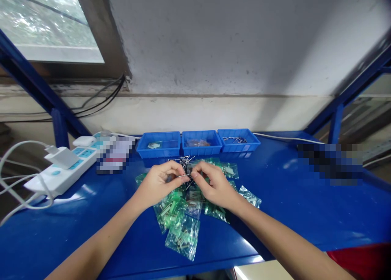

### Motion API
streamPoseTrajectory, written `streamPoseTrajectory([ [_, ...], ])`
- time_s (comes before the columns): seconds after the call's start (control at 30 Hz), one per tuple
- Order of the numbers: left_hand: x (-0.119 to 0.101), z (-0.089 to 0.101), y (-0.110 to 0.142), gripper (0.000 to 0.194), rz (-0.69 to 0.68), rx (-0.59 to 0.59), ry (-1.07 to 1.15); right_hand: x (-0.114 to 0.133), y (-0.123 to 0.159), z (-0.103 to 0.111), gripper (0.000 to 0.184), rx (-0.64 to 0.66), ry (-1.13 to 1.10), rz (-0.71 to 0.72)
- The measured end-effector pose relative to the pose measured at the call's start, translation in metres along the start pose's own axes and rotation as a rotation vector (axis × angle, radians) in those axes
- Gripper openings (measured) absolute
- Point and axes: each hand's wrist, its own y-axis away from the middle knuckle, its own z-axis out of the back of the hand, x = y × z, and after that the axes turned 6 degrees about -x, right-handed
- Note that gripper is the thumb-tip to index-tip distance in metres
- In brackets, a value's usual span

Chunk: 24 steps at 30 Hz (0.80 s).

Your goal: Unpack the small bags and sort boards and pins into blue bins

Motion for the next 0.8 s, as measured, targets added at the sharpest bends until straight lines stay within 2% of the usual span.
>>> streamPoseTrajectory([
  [0.1, 0.003, -0.001, 0.000, 0.013, 0.033, -0.007, 0.063, 0.001, 0.000, 0.000, 0.007, 0.000, 0.047, 0.060],
  [0.33, 0.006, -0.007, 0.001, 0.012, 0.104, 0.005, 0.253, -0.001, 0.002, -0.002, 0.011, -0.057, 0.041, 0.108],
  [0.6, 0.009, -0.015, 0.003, 0.022, 0.156, -0.043, 0.486, 0.007, 0.004, -0.009, 0.014, -0.124, -0.059, 0.001],
  [0.8, 0.005, -0.014, 0.003, 0.026, 0.189, -0.048, 0.451, 0.011, 0.005, -0.012, 0.015, -0.134, -0.181, -0.108],
])
